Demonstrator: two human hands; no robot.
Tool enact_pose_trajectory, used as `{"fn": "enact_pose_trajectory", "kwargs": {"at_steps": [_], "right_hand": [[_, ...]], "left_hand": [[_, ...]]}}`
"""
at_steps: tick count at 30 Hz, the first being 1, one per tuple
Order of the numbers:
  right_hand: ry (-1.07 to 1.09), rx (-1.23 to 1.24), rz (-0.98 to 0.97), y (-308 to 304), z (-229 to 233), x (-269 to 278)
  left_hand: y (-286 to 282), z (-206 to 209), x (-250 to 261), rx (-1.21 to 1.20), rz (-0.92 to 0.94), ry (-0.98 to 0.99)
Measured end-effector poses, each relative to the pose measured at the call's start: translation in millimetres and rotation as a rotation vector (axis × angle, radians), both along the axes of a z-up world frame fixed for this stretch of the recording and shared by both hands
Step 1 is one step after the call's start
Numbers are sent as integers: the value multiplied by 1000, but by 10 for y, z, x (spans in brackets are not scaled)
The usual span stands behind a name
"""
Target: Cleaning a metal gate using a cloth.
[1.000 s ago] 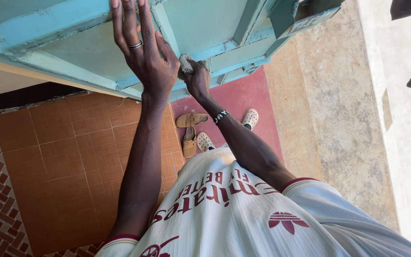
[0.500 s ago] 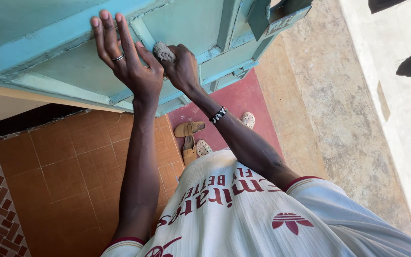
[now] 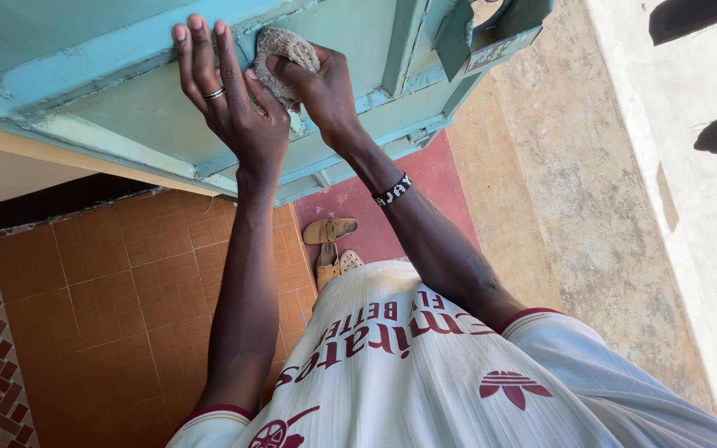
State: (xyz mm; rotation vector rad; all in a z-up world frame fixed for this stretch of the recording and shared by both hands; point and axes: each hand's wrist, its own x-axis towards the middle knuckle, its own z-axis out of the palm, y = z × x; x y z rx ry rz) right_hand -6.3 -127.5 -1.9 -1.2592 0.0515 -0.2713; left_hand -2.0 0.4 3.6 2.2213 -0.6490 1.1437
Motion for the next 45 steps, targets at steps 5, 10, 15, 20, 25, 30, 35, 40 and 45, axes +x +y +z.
{"fn": "enact_pose_trajectory", "kwargs": {"at_steps": [5,10,15,20,25,30,35,40,45], "right_hand": [[-17,236,105,-73,71,58],[7,481,237,-130,39,36],[95,841,318,-139,-206,110],[148,971,311,-299,-198,125],[152,967,289,-623,-315,156],[77,1007,200,-1022,-380,145],[22,973,136,-1256,-372,62],[-63,869,24,-1299,-355,-34],[-305,-449,-564,-1278,-289,-114]], "left_hand": [[8,-11,28,-1,-7,-7],[40,-79,76,-11,-46,16],[38,-104,94,-23,-41,12],[15,-74,59,-36,-46,22],[12,-43,44,-28,-19,7],[-18,-53,44,-35,-19,-8],[-44,-36,14,-38,-23,28],[-50,-64,37,-11,19,12],[-33,-113,57,-43,-21,23]]}}
